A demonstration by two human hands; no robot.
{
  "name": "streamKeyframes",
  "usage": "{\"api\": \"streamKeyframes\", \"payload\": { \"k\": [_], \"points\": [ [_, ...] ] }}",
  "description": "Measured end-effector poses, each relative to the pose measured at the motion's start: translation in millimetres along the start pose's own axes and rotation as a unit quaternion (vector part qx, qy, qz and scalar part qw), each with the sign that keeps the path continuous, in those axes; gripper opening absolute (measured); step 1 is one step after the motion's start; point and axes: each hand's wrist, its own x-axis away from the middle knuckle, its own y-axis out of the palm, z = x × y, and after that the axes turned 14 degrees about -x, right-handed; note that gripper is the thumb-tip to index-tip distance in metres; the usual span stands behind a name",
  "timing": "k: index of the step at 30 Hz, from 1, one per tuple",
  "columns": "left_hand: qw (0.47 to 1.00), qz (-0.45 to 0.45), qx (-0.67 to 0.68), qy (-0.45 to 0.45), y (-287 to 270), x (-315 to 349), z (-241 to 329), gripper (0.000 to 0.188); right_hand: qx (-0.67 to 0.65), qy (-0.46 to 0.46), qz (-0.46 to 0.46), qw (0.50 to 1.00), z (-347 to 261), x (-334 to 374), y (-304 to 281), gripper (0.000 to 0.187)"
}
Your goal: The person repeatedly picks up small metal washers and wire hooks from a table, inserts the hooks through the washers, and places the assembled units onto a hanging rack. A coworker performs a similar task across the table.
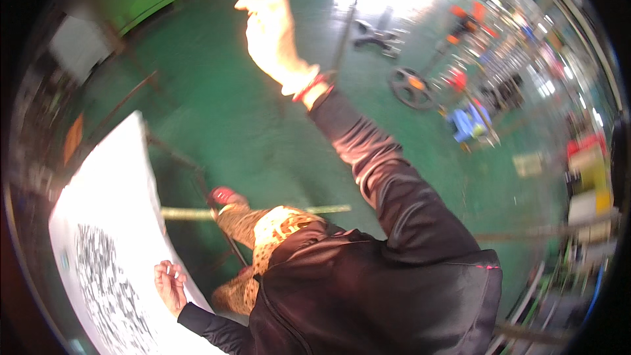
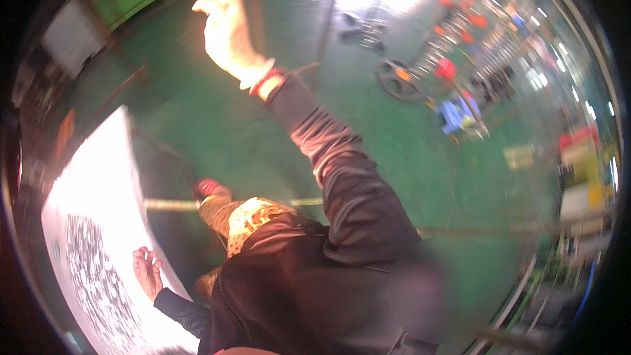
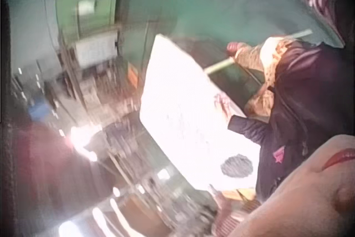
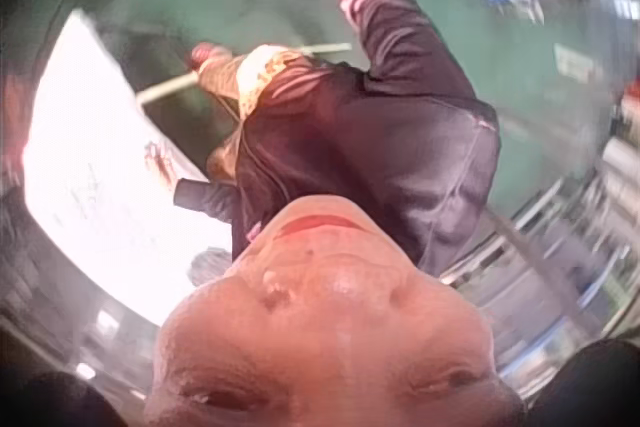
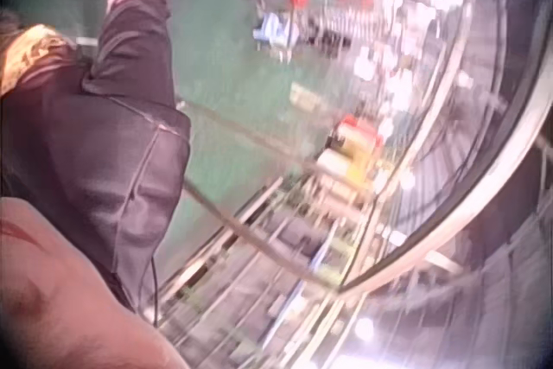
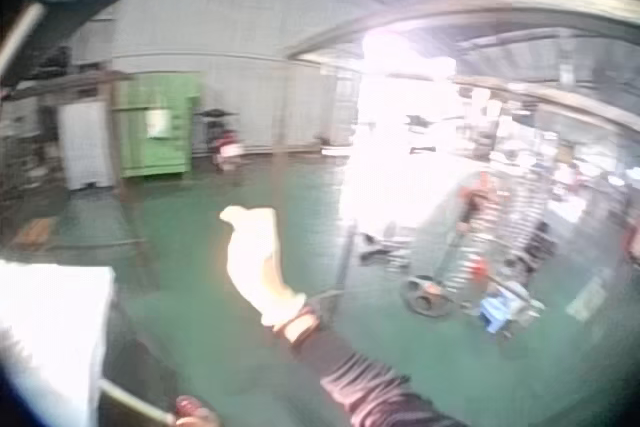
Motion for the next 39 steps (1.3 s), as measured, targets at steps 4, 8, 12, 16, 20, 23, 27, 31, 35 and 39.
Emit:
{"api": "streamKeyframes", "payload": {
  "k": [4,8,12,16,20,23,27,31,35,39],
  "points": [
    [0.983,0.156,-0.095,-0.030,21,158,57,0.035,-0.217,0.190,-0.180,0.941,-68,96,182,0.026],
    [0.915,0.280,-0.256,-0.140,41,240,80,0.037,-0.255,0.040,-0.445,0.857,-112,163,272,0.032],
    [0.799,0.497,-0.242,-0.235,50,290,42,0.027,-0.251,0.129,-0.614,0.737,-161,229,336,0.061],
    [0.606,0.639,-0.361,-0.307,40,299,-25,0.021,-0.185,0.100,-0.724,0.657,-185,288,393,0.055],
    [0.536,0.679,-0.424,-0.269,19,273,-44,0.020,-0.091,0.057,-0.733,0.672,-211,316,419,0.050],
    [0.494,0.687,-0.454,-0.279,-7,253,-48,0.018,-0.074,0.002,-0.656,0.751,-220,327,413,0.050],
    [0.472,0.662,-0.491,-0.312,-20,247,-52,0.013,-0.049,-0.049,-0.618,0.783,-223,327,411,0.049],
    [0.443,0.656,-0.541,-0.283,-15,237,-50,0.006,-0.081,-0.024,-0.606,0.791,-232,322,407,0.049],
    [0.470,0.661,-0.514,-0.279,-12,224,-47,0.009,-0.118,-0.004,-0.608,0.785,-233,313,406,0.048],
    [0.478,0.648,-0.514,-0.296,-12,217,-44,0.008,-0.133,0.012,-0.613,0.778,-234,309,406,0.047]
  ]
}}
